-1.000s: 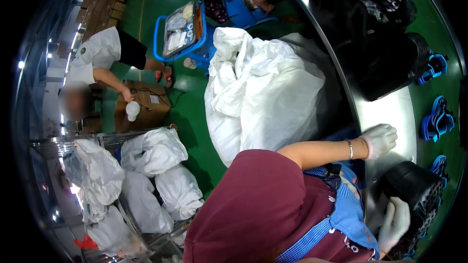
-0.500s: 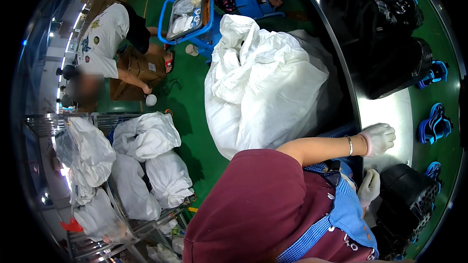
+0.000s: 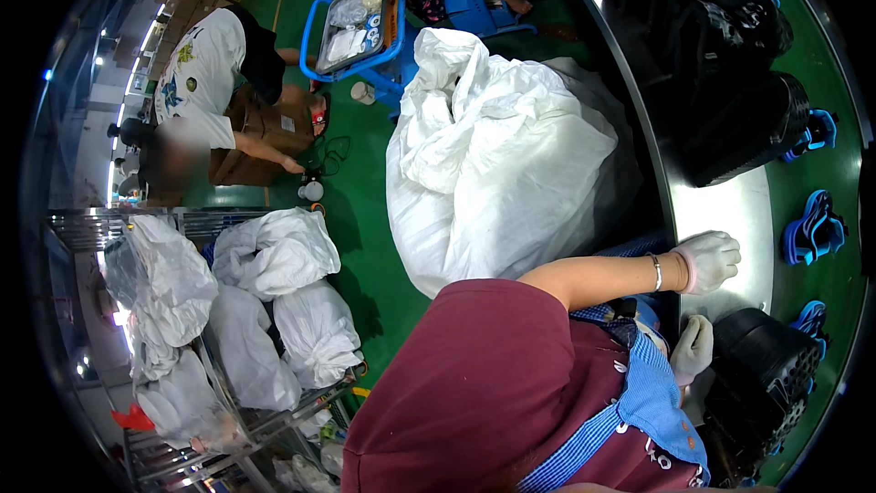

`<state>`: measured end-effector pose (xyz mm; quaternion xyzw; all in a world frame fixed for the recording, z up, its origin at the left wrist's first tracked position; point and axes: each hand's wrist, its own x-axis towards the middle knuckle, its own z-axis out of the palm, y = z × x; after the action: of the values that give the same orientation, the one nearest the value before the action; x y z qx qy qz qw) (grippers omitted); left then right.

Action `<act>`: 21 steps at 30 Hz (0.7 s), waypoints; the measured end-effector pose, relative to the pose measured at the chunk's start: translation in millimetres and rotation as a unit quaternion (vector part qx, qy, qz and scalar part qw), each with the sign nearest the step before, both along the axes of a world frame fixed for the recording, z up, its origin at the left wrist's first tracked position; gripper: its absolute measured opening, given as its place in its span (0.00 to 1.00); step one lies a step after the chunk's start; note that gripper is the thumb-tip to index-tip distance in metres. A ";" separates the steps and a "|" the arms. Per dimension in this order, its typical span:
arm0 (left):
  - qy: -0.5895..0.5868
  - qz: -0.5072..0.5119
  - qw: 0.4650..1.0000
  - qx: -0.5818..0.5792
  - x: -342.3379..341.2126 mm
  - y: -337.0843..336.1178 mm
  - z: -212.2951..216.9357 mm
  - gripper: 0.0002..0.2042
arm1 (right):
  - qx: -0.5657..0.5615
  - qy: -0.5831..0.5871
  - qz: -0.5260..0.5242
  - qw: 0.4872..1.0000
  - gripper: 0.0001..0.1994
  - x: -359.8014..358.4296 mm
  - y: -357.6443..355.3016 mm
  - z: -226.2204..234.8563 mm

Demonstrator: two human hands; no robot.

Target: The person places black perforated shoe uppers onto blue and black sneakers on a conveyor belt by hand, ensuring each upper is correctly positioned over the base before moving to the next pair.

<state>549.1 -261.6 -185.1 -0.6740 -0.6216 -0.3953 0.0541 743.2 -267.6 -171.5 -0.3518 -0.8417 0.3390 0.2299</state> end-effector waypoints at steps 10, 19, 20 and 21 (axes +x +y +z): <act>-0.021 0.001 0.999 0.024 3.3 4.1 -7.8 0.05 | 0.009 -0.009 -0.007 1.000 0.06 -0.4 0.0 -0.9; -0.046 -0.006 0.998 0.051 3.4 4.9 -8.4 0.05 | -0.022 0.003 0.015 1.000 0.06 -4.1 4.6 2.6; -0.049 -0.009 0.997 0.051 3.7 5.4 -8.2 0.05 | -0.026 0.009 0.017 0.999 0.06 -4.8 4.6 3.4; -0.052 -0.013 0.997 0.051 4.0 6.0 -8.0 0.04 | -0.025 0.012 0.016 0.999 0.06 -4.5 5.1 2.8</act>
<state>553.0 -255.6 -193.1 -0.6571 -0.5939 -0.4615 0.0507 738.7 -262.6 -168.7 -0.3395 -0.8360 0.3676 0.2253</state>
